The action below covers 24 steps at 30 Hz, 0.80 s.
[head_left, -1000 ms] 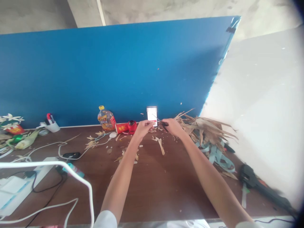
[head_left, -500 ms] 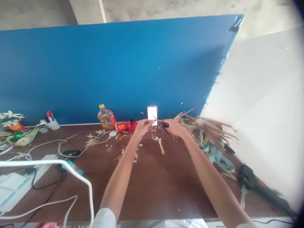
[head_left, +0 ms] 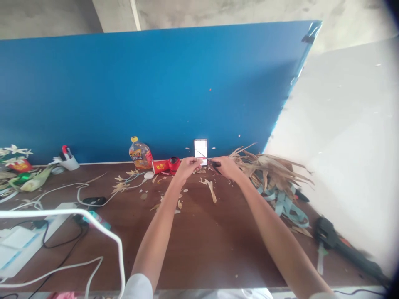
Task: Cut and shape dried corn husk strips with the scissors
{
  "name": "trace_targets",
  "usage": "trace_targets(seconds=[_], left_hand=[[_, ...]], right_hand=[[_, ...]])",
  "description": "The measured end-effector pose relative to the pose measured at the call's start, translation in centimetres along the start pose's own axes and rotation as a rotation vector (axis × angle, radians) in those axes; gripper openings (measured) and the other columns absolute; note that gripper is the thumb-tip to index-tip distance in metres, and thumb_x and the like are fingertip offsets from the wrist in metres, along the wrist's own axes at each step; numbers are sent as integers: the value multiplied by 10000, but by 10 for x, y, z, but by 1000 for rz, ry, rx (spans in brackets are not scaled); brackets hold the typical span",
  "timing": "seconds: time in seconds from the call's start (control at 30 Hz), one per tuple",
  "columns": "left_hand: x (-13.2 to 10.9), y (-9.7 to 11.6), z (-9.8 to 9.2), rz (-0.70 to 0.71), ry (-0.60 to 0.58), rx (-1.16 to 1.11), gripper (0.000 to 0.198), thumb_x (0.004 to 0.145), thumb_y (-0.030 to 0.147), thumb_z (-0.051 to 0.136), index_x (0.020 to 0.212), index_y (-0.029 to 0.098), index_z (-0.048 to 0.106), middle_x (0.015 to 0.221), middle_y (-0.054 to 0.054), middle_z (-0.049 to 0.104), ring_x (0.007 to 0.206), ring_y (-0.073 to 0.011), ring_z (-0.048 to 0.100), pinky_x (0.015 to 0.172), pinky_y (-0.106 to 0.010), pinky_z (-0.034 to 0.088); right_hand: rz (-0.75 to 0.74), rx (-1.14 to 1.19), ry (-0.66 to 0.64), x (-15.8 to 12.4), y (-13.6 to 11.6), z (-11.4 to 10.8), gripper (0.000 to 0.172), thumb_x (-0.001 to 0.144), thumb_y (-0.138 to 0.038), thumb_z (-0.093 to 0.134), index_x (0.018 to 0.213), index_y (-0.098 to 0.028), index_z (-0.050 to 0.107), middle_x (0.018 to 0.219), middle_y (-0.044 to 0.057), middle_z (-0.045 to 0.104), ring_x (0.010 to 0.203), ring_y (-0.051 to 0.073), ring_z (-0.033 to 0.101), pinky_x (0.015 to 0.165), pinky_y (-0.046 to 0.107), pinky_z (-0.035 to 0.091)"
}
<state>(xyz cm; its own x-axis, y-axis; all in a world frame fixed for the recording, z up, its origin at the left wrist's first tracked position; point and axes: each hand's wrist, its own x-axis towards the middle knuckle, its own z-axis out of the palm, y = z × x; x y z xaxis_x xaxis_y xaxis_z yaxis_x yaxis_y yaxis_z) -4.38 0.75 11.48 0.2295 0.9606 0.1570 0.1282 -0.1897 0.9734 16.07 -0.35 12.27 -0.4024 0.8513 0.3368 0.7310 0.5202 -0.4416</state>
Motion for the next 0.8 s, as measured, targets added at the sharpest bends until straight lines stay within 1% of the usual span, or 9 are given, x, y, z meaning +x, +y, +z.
trace_targets(seconds=[0.07,0.17,0.27,0.37,0.47,0.63,0.73,0.8], left_hand=[[1,-2,2,-3,-20,-14,294,756,404,655,841,122,652,733,-47,657,608,-96,545,541,-209,383],[2,-6,4,-6,-66,-25,227,767,298,641,908,122,660,757,-49,664,640,-100,575,570,-210,412],[3,-8,4,6,-92,-21,176,770,230,619,896,113,660,762,-52,659,669,-108,602,630,-229,454],[3,-8,3,14,-103,-5,190,780,246,617,907,108,651,779,-57,656,673,-109,605,656,-243,467],[2,-7,2,2,-108,-1,219,789,281,619,919,106,638,796,-65,662,672,-108,600,645,-239,458],[1,-4,6,-47,-28,-53,231,791,331,617,905,130,619,844,-63,670,653,-98,589,591,-220,432],[2,-1,13,-120,27,-170,195,791,297,611,900,135,606,882,-69,672,646,-95,600,578,-215,433],[3,-1,17,-146,68,-263,168,788,264,614,884,127,601,852,-67,663,644,-91,599,580,-210,434]], right_hand=[[-22,41,-68,-1,2,-2,234,789,-209,467,850,-183,691,668,20,649,592,137,509,568,243,293],[-64,35,-95,0,6,1,302,748,-187,515,996,-196,685,824,32,678,640,132,511,589,235,313],[-66,-4,-112,1,11,6,300,746,-184,525,996,-208,688,842,34,672,630,128,500,569,231,304],[-77,-25,-95,1,14,9,273,767,-203,523,978,-219,696,850,34,674,632,130,502,561,233,294],[-92,-47,-66,1,15,9,268,771,-187,516,958,-215,705,862,39,681,651,134,514,570,235,293],[-74,-53,-1,5,12,13,258,759,-162,522,935,-203,706,866,49,687,680,138,527,590,230,297],[-69,-31,12,6,9,15,234,757,-160,521,902,-192,703,804,46,679,661,136,519,583,227,291],[-76,-14,32,6,7,15,212,769,-170,508,860,-183,699,761,43,670,644,136,511,576,228,285]])
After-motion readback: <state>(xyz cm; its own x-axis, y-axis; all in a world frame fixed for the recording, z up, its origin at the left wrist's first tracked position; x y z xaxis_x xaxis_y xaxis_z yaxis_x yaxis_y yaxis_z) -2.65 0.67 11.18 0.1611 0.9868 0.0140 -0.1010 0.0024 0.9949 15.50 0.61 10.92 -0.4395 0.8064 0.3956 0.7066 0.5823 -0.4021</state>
